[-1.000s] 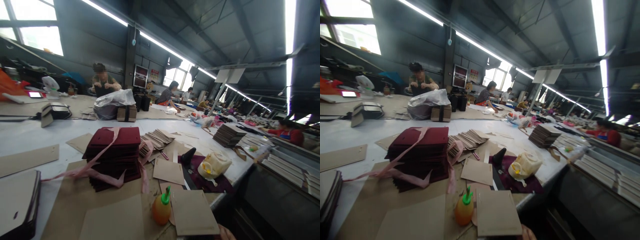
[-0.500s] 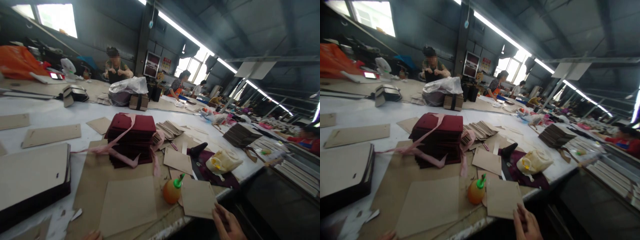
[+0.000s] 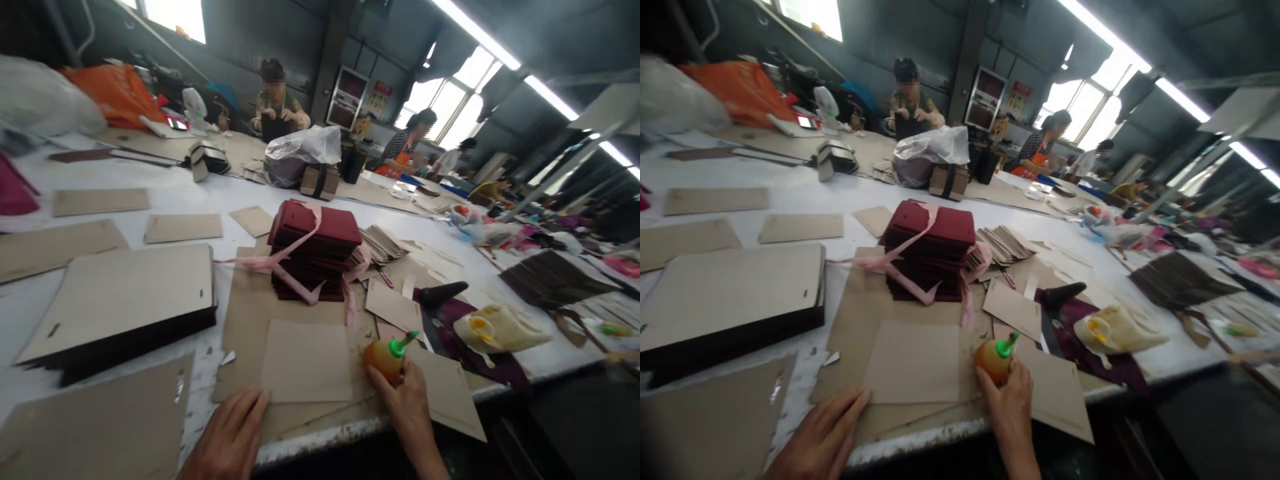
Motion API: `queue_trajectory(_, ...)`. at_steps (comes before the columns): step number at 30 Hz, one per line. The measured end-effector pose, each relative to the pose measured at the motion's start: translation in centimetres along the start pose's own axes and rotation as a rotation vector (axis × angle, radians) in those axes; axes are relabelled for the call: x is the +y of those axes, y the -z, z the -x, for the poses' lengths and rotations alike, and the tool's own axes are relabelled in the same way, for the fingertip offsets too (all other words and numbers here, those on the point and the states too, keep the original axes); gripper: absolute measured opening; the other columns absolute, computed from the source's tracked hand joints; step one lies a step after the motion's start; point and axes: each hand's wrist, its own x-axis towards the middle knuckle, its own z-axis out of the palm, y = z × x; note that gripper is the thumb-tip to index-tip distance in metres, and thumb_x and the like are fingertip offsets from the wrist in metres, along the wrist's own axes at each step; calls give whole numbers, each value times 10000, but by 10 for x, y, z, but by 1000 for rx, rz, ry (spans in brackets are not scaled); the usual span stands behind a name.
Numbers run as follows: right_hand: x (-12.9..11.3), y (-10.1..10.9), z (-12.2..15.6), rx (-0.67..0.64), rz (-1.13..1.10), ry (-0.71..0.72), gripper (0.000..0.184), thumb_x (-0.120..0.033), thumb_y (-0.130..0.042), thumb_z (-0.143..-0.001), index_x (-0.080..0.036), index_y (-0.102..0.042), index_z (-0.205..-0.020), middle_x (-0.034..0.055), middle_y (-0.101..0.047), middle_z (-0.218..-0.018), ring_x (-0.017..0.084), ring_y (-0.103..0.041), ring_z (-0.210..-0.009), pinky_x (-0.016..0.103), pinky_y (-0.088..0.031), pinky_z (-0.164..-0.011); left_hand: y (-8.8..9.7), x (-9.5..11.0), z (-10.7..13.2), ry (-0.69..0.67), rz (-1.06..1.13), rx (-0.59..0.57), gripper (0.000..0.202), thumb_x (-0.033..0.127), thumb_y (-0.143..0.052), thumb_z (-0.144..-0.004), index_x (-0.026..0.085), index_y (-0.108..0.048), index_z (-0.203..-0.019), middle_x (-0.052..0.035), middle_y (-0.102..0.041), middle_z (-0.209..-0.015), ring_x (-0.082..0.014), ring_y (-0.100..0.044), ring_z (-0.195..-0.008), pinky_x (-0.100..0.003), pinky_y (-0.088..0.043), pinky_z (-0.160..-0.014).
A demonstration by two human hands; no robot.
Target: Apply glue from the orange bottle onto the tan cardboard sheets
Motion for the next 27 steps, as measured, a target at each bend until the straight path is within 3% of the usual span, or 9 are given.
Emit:
queue_trajectory(3, -8, 3, -2, -5, 39, -8, 720, -670, -589, -581, -93, -522, -1007, 158, -516, -945, 393, -455, -1010, 570, -331, -934, 10, 8, -7, 80, -9, -36, 355, 78, -309, -882, 101, -575, -1117, -104, -610, -1070, -198, -576, -997, -315, -488, -856)
queue_trajectory(6, -27, 20, 6, -55, -69, -104, 728, -659, -650, -542, -144, -488, -1032, 134, -525, -1002, 359, -512, -973, 530, -399, -892, 13, 10, -9, 103, -7, -59, 350, 76, -314, -883, 96, -576, -1114, -105, -604, -1099, -210, -560, -1033, -330, -510, -844)
queue_trajectory(9, -53, 42, 19, -212, -497, -286, 650, -531, -731, -580, -211, -461, -1077, 86, -577, -1039, 303, -568, -981, 471, -449, -879, 16, 12, -10, 109, 27, -66, 346, 66, -318, -880, 92, -584, -1099, -101, -603, -1121, -212, -538, -1074, -329, -522, -850)
queue_trajectory(11, -67, 50, 27, -351, -803, -393, 600, -493, -711, -636, -226, -452, -1107, 100, -605, -1068, 320, -556, -1048, 498, -470, -859, 19, 13, -9, 134, 55, -78, 347, 61, -322, -874, 92, -590, -1093, -97, -607, -1122, -211, -530, -1084, -325, -525, -857)
queue_trajectory(15, -73, 44, 32, -553, -1079, -524, 576, -604, -617, -676, -257, -481, -1116, 109, -649, -1040, 378, -561, -1052, 609, -484, -787, 27, 17, -8, 214, 93, -98, 330, 81, -358, -870, 108, -596, -1098, -78, -616, -1123, -217, -525, -1081, -340, -526, -871)
queue_trajectory(19, -65, 21, 28, -529, -566, -269, 645, -636, -658, -611, -225, -525, -1090, 100, -644, -1033, 362, -574, -1022, 541, -465, -873, 29, 21, -9, 278, 90, -70, 317, 73, -384, -854, 113, -603, -1080, -74, -628, -1094, -219, -528, -1062, -355, -523, -878)
queue_trajectory(22, -65, 4, 24, -424, -189, 126, 647, -513, -770, -532, -213, -567, -1069, 93, -601, -1068, 333, -544, -1037, 485, -393, -967, 26, 22, -11, 281, 99, -22, 310, 46, -378, -836, 91, -606, -1041, -107, -624, -1059, -218, -529, -1050, -355, -522, -878)
queue_trajectory(25, -70, -4, 17, -433, -68, 445, 598, -498, -716, -609, -191, -533, -1088, 103, -598, -1034, 291, -577, -958, 455, -445, -903, 22, 20, -12, 271, 146, 0, 282, 36, -374, -826, 80, -602, -986, -119, -616, -987, -212, -543, -997, -359, -524, -870)
queue_trajectory(27, -75, -4, 11, -527, -67, 431, 590, -483, -733, -590, -204, -525, -1067, 92, -611, -1021, 276, -595, -930, 417, -476, -868, 20, 19, -13, 278, 173, -2, 273, 38, -371, -818, 80, -598, -963, -115, -606, -949, -218, -547, -960, -377, -524, -859)
